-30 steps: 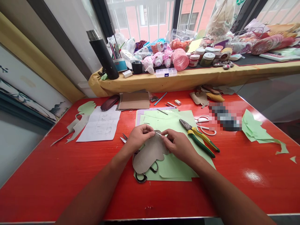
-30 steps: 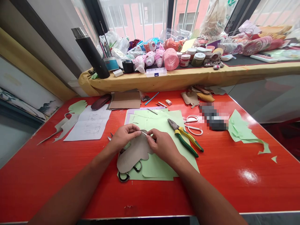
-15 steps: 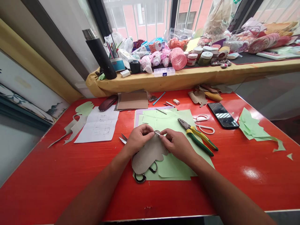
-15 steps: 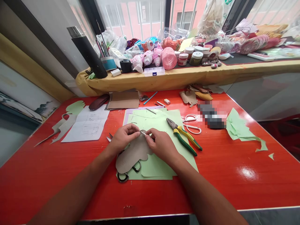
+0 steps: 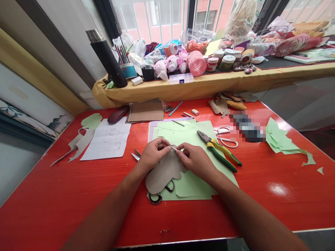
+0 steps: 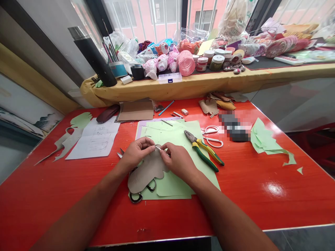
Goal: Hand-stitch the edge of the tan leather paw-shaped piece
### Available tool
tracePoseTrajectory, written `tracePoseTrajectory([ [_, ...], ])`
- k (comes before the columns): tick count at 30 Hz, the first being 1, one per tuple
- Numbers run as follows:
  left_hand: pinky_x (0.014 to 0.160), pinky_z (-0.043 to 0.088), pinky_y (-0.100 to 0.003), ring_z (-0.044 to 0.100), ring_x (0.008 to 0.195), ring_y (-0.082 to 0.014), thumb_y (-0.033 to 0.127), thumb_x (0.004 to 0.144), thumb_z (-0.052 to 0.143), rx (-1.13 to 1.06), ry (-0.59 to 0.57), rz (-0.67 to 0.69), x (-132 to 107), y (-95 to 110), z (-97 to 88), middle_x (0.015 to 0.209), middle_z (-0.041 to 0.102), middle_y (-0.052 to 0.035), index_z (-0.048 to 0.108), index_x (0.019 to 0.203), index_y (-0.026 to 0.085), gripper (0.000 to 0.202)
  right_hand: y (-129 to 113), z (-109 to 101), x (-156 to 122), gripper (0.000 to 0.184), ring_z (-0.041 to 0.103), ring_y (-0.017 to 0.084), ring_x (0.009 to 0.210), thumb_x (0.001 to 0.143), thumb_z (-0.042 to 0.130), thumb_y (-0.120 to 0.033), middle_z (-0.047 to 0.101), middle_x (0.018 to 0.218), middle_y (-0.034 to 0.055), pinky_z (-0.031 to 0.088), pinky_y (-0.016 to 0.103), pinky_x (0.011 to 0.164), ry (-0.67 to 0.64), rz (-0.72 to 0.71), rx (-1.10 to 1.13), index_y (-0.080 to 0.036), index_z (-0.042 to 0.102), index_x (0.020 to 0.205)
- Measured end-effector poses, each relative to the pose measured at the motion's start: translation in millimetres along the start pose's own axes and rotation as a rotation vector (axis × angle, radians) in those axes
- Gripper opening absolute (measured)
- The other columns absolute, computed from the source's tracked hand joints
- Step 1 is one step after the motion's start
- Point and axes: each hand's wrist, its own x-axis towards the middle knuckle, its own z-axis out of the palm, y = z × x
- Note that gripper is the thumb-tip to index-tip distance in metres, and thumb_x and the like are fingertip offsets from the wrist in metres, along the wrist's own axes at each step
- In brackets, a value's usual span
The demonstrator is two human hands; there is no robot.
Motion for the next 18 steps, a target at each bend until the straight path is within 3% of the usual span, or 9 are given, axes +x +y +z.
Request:
tracePoseTrajectory([
  [6,0.073,0.048,-0.026,0.067,0.080,-0.0169,0.033,0.087,0.069,0.068,0.029,0.037,-3.6,4.5,3.0,0.083,0.071,-0.0006,0.065,0.091,0.020,0.013,1.4,0.6,0.2,0.021,0.060,0.018,0.060,0.100,0.055,-0.035,0.071,0.069,0.0007,0.033,0.027,0.057,0.006,-0.001,-0.030,-0.022,0.071,0.104],
  [13,0.070,0.047,-0.025,0.068,0.078,-0.0163,0.028,0.090,0.062,0.229,0.090,0.111,-10.3,7.4,9.7,0.082,0.072,0.0018,0.065,0.091,0.023,0.006,0.4,8.9,-0.5,0.024,0.070,0.023,0.076,0.106,0.050,-0.033,0.079,0.089,0.0071,0.031,0.029,0.062,-0.017,-0.034,-0.278,-0.021,0.065,0.119],
  [18,0.064,0.044,-0.025,0.063,0.071,-0.0152,0.029,0.093,0.058,0.361,0.118,0.167,-14.2,6.1,12.7,0.081,0.070,0.0020,0.065,0.093,0.024,0.009,-2.0,9.6,-0.8,0.024,0.069,0.024,0.075,0.107,0.048,-0.032,0.078,0.088,0.0083,0.027,0.030,0.060,-0.037,-0.029,-0.314,-0.019,0.065,0.118],
])
